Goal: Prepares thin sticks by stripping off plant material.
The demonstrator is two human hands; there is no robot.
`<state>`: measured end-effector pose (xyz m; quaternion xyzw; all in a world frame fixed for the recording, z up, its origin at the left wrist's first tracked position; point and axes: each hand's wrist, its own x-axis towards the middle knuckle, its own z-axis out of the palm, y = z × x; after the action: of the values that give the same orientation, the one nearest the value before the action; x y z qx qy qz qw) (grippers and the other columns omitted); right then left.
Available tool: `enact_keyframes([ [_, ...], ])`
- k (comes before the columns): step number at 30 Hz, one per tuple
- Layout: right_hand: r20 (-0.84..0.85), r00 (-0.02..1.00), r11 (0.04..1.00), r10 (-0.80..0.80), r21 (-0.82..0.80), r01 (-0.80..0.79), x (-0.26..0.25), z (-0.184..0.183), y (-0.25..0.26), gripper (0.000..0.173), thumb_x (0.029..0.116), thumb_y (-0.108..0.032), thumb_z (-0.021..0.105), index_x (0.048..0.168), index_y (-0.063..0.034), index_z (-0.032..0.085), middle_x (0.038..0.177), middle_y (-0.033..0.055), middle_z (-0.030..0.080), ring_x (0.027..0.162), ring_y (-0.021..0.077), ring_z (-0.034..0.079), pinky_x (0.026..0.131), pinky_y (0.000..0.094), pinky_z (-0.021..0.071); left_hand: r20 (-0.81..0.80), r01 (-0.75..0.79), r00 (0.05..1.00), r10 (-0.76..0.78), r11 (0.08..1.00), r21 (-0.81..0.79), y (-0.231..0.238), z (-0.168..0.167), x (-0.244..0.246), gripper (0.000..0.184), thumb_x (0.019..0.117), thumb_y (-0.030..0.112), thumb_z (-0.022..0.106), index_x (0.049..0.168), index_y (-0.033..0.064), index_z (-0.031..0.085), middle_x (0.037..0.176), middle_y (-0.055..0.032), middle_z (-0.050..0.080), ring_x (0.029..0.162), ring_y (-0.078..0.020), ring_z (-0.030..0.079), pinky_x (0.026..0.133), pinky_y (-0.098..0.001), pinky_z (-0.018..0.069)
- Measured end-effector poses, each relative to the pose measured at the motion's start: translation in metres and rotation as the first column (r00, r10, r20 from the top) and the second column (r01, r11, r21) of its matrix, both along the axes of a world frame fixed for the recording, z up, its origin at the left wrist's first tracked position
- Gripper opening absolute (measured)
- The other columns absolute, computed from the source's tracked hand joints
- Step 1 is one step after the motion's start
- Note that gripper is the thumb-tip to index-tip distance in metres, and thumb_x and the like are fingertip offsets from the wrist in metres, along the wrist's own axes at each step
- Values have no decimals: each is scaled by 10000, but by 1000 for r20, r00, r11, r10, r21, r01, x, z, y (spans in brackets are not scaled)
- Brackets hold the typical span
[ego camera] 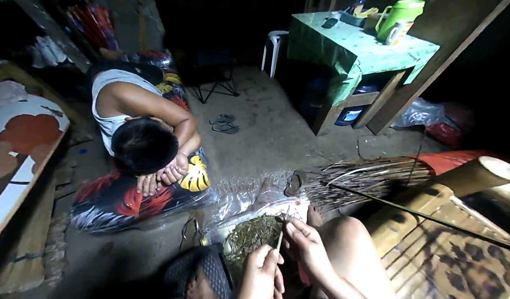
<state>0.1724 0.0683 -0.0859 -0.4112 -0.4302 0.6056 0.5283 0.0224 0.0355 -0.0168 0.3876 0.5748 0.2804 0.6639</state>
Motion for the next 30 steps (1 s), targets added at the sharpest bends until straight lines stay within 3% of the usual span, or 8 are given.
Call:
enact_keyframes([
  [4,168,975,979,-144,166,116,-3,-11,10,293,1031,-86,439,1173,41,661,731,-90,607,553,-42,493,522,151,443,-13,13,1000,-13,1000,3,2,5,1,253,1108,77,376,1011,-8,593,558,22,542,414,-36,501,415,-173,438],
  [8,157,976,989,-149,-4,151,13,-10,30,326,1067,-104,371,1223,30,624,636,-82,512,484,-1,441,458,176,395,15,13,1000,-13,1000,-13,-2,4,0,245,1105,67,377,1004,-11,586,555,25,531,418,-40,500,424,-176,444],
  [11,35,997,991,-70,-111,74,18,0,23,361,1067,-112,318,1224,12,618,632,-64,552,473,3,459,437,171,391,17,4,1000,-4,1000,-24,0,3,-2,241,1107,69,376,1017,-11,584,562,21,539,420,-38,508,420,-172,445],
  [16,-100,985,967,-138,-228,112,13,0,10,380,1072,-140,294,1270,11,583,609,-36,566,450,31,506,429,187,447,31,3,1000,-2,1000,-13,1,3,-4,238,1109,81,379,1041,-8,588,582,7,567,442,-48,539,442,-181,471],
  [19,-80,996,994,45,-100,-53,16,-1,-4,396,1038,-155,379,1372,-14,539,690,-60,607,498,17,539,471,183,480,54,-2,999,2,1000,9,4,0,-5,238,1107,74,364,1040,-6,577,599,1,578,457,-54,559,457,-184,491],
  [23,-94,971,975,221,43,-218,14,-6,-13,260,1030,-155,506,1210,-67,673,739,-80,653,559,-7,566,519,171,493,62,5,998,-6,1000,28,6,-3,-5,240,1105,86,371,1040,0,585,612,-6,596,464,-63,573,457,-194,499],
  [26,-35,980,976,198,98,-194,11,-5,-13,212,1027,-130,514,1097,-96,711,762,-88,661,588,-29,564,531,150,483,57,4,998,-6,1000,30,6,-1,-2,241,1107,84,369,1036,0,584,595,3,578,446,-51,549,443,-183,481],
  [30,118,988,939,103,315,-136,9,-16,-10,207,1033,-129,533,1127,-52,700,788,-82,670,641,-53,560,588,135,483,49,5,999,-7,1000,28,6,2,-2,247,1107,77,366,1027,1,587,567,16,545,419,-39,501,415,-171,440],
])
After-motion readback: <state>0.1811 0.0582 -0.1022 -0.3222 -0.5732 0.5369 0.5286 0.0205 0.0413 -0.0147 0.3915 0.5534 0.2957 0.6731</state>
